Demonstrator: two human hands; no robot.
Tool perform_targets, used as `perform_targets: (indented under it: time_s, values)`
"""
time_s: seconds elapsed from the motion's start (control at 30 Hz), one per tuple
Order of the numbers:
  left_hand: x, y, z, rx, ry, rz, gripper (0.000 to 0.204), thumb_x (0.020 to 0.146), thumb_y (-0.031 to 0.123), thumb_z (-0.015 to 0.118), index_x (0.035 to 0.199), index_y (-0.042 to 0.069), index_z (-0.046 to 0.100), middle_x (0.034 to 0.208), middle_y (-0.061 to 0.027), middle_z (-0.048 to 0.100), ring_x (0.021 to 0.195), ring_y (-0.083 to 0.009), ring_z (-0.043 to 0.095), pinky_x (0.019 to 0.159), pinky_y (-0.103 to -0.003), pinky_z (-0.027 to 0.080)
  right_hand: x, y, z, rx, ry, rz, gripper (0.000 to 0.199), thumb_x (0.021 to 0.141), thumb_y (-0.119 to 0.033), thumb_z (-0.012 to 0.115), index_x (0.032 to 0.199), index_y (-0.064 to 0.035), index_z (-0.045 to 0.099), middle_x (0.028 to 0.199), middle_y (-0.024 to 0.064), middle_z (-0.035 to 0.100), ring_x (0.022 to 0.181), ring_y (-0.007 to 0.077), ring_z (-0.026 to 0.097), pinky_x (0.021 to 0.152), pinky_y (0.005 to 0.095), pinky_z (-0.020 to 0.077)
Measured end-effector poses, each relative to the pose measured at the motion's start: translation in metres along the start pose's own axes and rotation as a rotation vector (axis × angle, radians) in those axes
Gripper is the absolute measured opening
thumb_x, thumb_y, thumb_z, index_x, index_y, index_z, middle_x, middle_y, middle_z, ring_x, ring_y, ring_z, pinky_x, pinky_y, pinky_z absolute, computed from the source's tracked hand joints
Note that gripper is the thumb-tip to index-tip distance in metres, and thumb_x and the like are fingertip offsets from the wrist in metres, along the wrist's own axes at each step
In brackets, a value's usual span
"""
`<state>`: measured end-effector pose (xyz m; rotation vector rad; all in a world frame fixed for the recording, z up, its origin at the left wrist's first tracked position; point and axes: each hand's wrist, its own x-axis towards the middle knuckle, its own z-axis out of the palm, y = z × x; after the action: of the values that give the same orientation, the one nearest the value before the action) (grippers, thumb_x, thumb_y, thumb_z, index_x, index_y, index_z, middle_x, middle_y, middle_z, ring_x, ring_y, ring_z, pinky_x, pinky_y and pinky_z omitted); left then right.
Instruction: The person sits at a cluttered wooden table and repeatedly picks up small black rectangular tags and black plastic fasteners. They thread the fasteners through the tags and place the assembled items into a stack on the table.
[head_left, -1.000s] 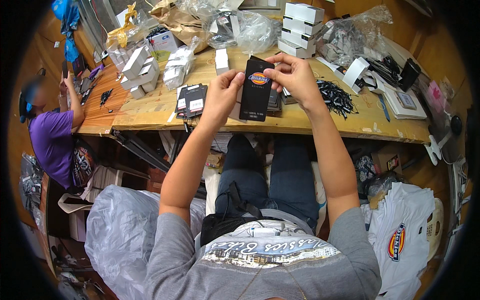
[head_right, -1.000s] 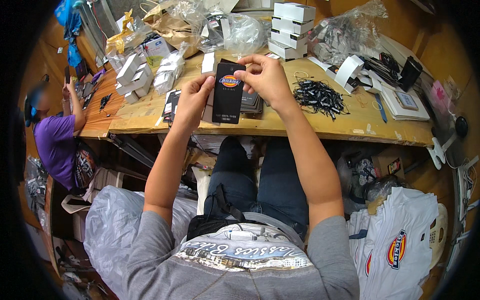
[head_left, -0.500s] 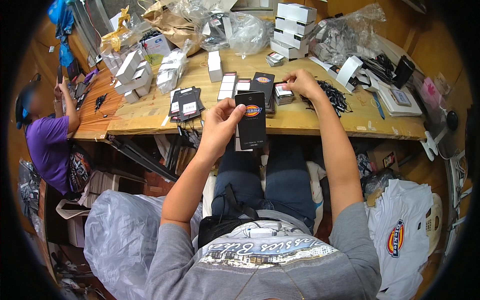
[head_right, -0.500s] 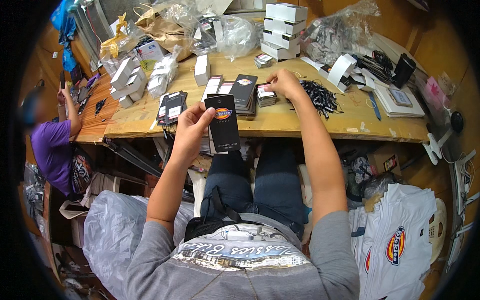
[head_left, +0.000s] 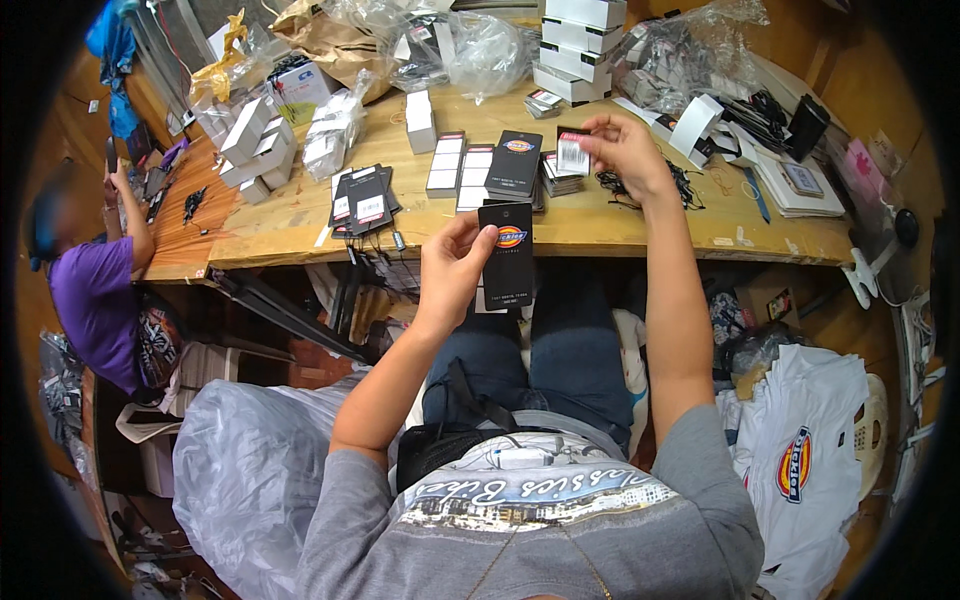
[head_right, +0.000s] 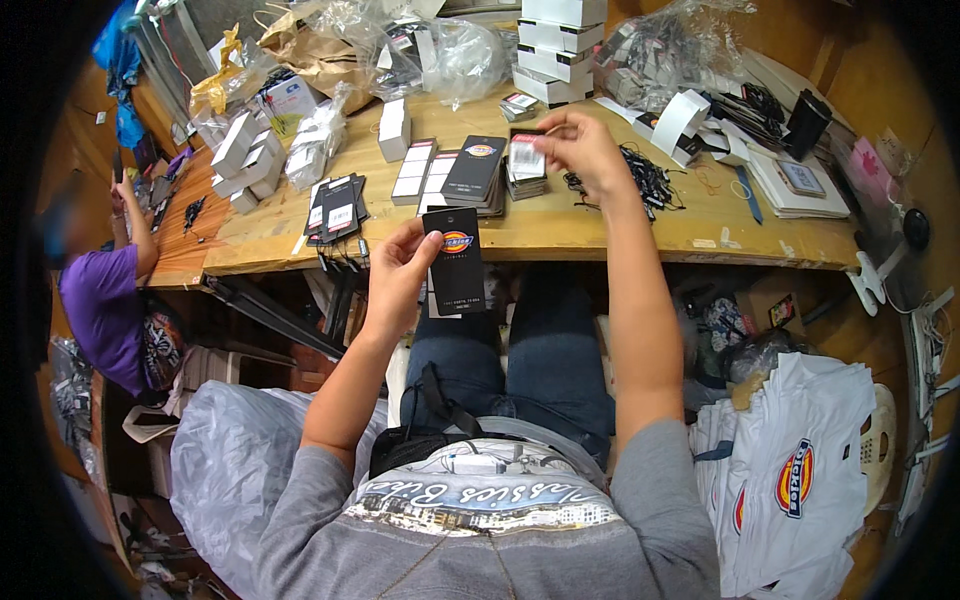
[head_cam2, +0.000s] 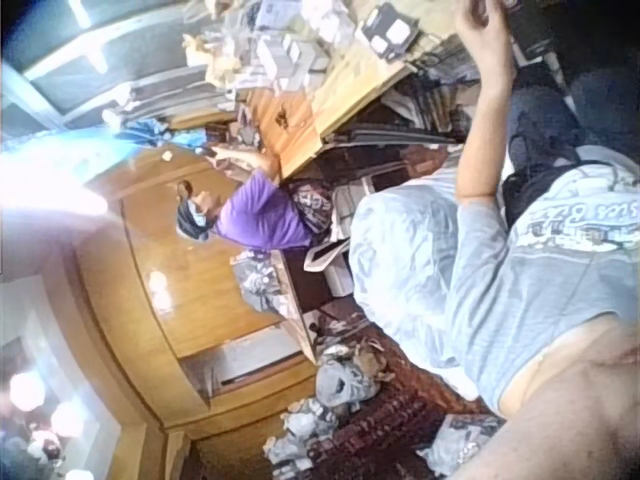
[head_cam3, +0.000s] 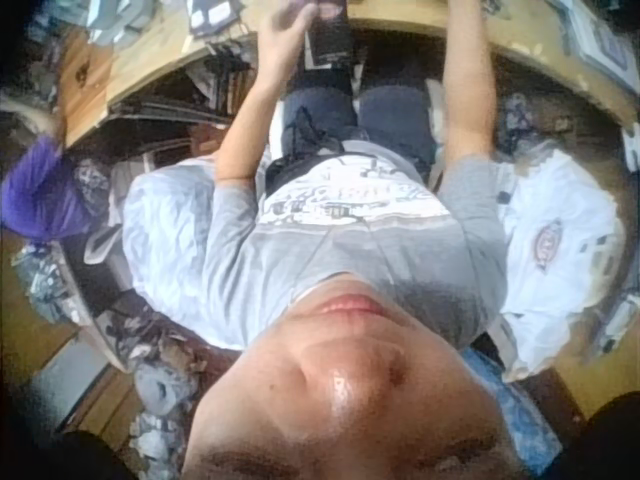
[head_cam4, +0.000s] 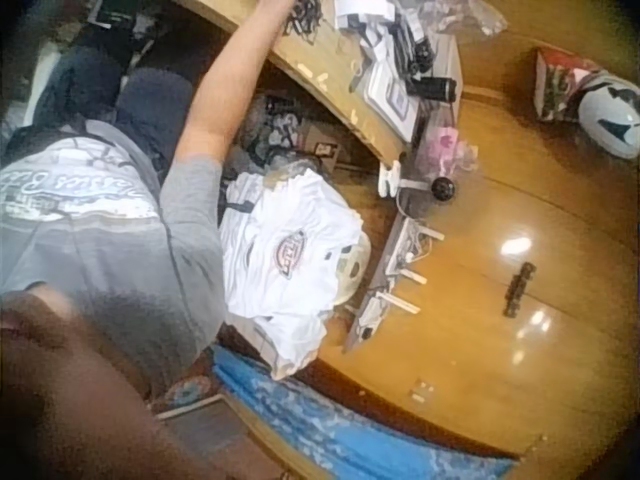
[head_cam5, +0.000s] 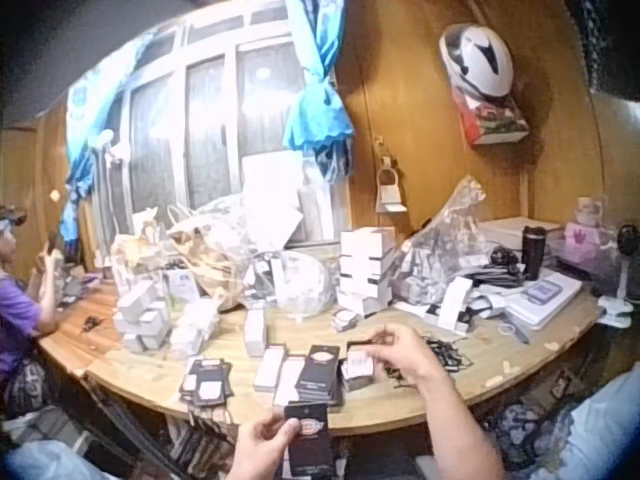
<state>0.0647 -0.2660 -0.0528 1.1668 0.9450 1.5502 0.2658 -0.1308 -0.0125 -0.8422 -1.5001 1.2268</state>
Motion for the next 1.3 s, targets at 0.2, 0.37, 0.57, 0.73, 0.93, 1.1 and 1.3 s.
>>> perform_targets:
  time_s: [0.2, 0.37, 0.57, 0.73, 0.93, 1.1, 1.3]
  values:
    - [-0.013, -0.017, 0.008, 0.049, 0.010, -0.075, 0.022, 0.078, 0.005, 0.054, 0.095, -0.008, 0.051, 0.085, -0.0081, 0.058, 0.073, -0.0070, 0.052, 0.066, -0.018, 0.042, -0.093, 0.011, 0.060, -0.020, 0.036, -0.066, 0.020, 0.064, 0.000, 0.064, 0.081, -0.0030, 0.053, 0.069, -0.0012, 0.046, 0.060, 0.0040, 0.049, 0.050, 0.0153, 0.0391]
    - [-0.023, -0.029, 0.012, -0.010, -0.034, -0.042, 0.018, 0.077, 0.003, 0.053, 0.093, -0.007, 0.051, 0.083, -0.0061, 0.058, 0.072, -0.0053, 0.051, 0.065, -0.017, 0.041, -0.107, 0.027, 0.063, -0.104, 0.126, -0.115, 0.019, 0.069, -0.003, 0.061, 0.085, -0.0030, 0.051, 0.068, 0.0008, 0.049, 0.058, 0.0047, 0.046, 0.052, 0.0174, 0.0392]
    - [-0.028, -0.026, 0.008, -0.064, -0.055, -0.061, 0.017, 0.077, 0.001, 0.053, 0.093, -0.005, 0.051, 0.085, -0.0061, 0.058, 0.073, -0.0064, 0.053, 0.066, -0.018, 0.042, -0.093, 0.030, -0.048, -0.906, 0.795, -0.226, 0.012, 0.071, -0.014, 0.058, 0.075, -0.0027, 0.059, 0.075, 0.0107, 0.057, 0.069, 0.0242, 0.055, 0.063, 0.0317, 0.0426]
    - [-0.028, -0.032, 0.008, -0.090, -0.066, -0.098, 0.018, 0.076, 0.002, 0.053, 0.094, -0.004, 0.050, 0.085, -0.0054, 0.057, 0.074, -0.0066, 0.053, 0.068, -0.018, 0.042, -0.090, 0.019, -0.073, -1.065, 0.614, 0.222, 0.014, 0.066, -0.020, 0.060, 0.068, -0.0059, 0.061, 0.071, 0.0122, 0.058, 0.065, 0.0265, 0.056, 0.062, 0.0335, 0.0433]
    - [-0.031, -0.031, 0.008, -0.068, -0.078, -0.120, 0.017, 0.077, 0.001, 0.053, 0.093, -0.004, 0.051, 0.084, -0.0048, 0.057, 0.075, -0.0059, 0.052, 0.068, -0.018, 0.041, -0.077, 0.015, -0.094, -0.718, 0.591, -0.082, 0.010, 0.069, -0.011, 0.059, 0.076, -0.0031, 0.060, 0.066, 0.0059, 0.058, 0.059, 0.0155, 0.056, 0.056, 0.0263, 0.0436]
    - [-0.031, -0.026, 0.007, -0.085, -0.098, -0.129, 0.016, 0.077, 0.001, 0.052, 0.093, -0.003, 0.051, 0.084, -0.0046, 0.057, 0.075, -0.0059, 0.052, 0.068, -0.018, 0.041, -0.062, -0.021, -0.080, -0.156, 0.568, -0.292, 0.010, 0.075, -0.004, 0.056, 0.082, 0.0024, 0.056, 0.070, 0.0046, 0.056, 0.059, 0.0095, 0.053, 0.055, 0.0192, 0.0426]
    - [-0.031, -0.017, 0.012, -0.040, -0.163, -0.095, 0.015, 0.076, 0.003, 0.053, 0.091, -0.003, 0.052, 0.091, -0.0067, 0.057, 0.076, -0.0062, 0.052, 0.068, -0.019, 0.042, -0.061, -0.043, -0.058, -0.092, 0.621, -0.574, 0.009, 0.073, -0.002, 0.058, 0.081, 0.0013, 0.058, 0.069, 0.0048, 0.056, 0.060, 0.0086, 0.053, 0.055, 0.0185, 0.0420]
